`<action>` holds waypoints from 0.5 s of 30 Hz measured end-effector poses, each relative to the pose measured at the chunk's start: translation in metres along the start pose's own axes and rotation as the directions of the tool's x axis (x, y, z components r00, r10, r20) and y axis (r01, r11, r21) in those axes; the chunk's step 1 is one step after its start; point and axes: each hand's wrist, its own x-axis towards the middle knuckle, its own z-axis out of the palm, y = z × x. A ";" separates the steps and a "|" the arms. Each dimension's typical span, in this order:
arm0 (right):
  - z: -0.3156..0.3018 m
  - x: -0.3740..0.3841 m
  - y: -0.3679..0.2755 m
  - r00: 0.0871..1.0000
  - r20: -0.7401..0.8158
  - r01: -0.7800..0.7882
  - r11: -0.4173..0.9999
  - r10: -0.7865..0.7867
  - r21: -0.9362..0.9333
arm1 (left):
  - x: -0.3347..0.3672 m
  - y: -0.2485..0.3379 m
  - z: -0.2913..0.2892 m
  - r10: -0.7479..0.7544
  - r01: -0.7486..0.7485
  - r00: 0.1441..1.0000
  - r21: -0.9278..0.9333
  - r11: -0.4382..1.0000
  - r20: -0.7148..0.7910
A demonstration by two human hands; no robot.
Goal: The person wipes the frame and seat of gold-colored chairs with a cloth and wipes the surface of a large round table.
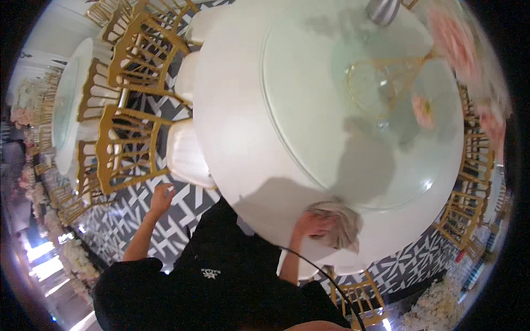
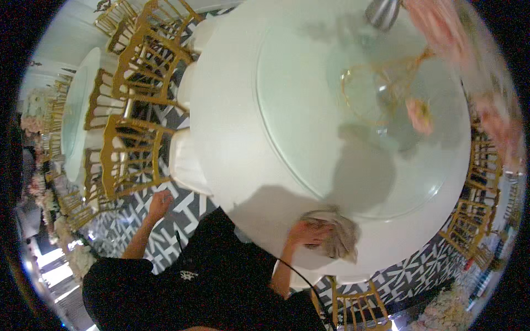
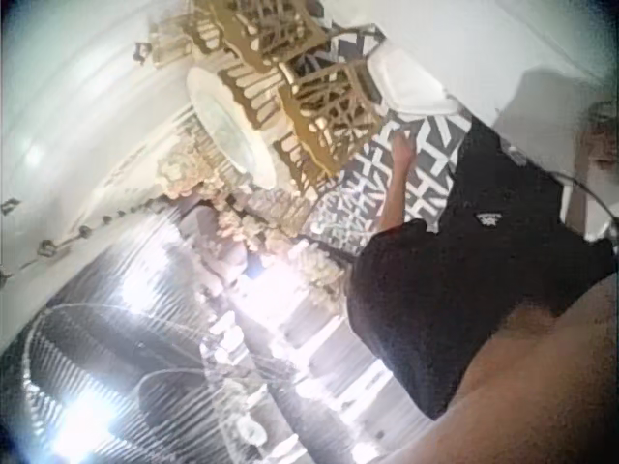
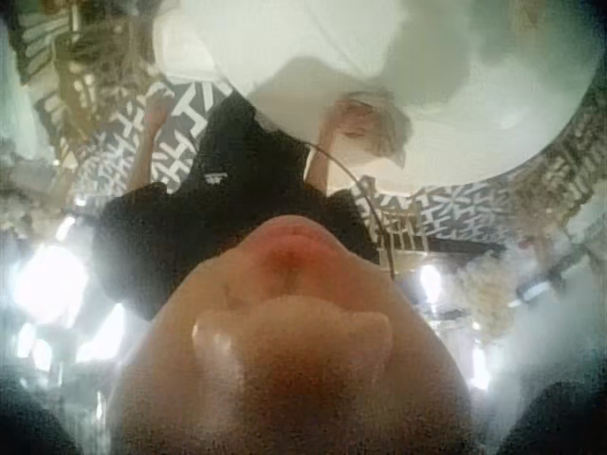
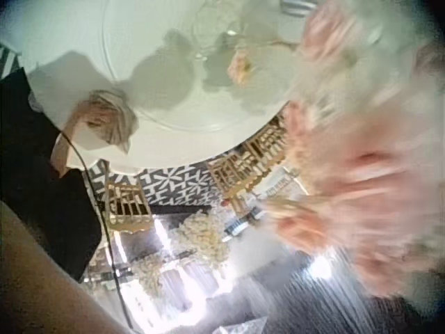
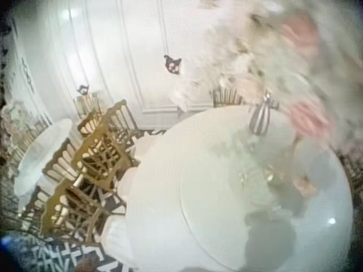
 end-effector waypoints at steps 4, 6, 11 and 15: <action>-0.168 -0.045 -0.086 0.536 -0.095 0.723 0.397 -0.839 0.566 | 0.149 0.039 0.003 0.151 -0.231 0.943 -0.259 0.938 -0.295; -0.191 -0.046 -0.119 0.040 -0.348 0.829 -0.163 -0.937 0.535 | 0.204 0.041 -0.006 0.088 -0.228 0.932 -0.378 0.897 -0.353; -0.230 0.058 -0.209 -0.728 -0.452 0.474 -0.855 -0.515 0.211 | 0.353 0.104 -0.012 -0.117 -0.294 0.910 -0.816 0.498 -0.399; -0.306 0.132 -0.331 -0.640 0.030 0.735 -0.600 -0.768 0.316 | 0.382 0.134 -0.040 -0.108 -0.016 0.994 -0.998 0.055 -0.022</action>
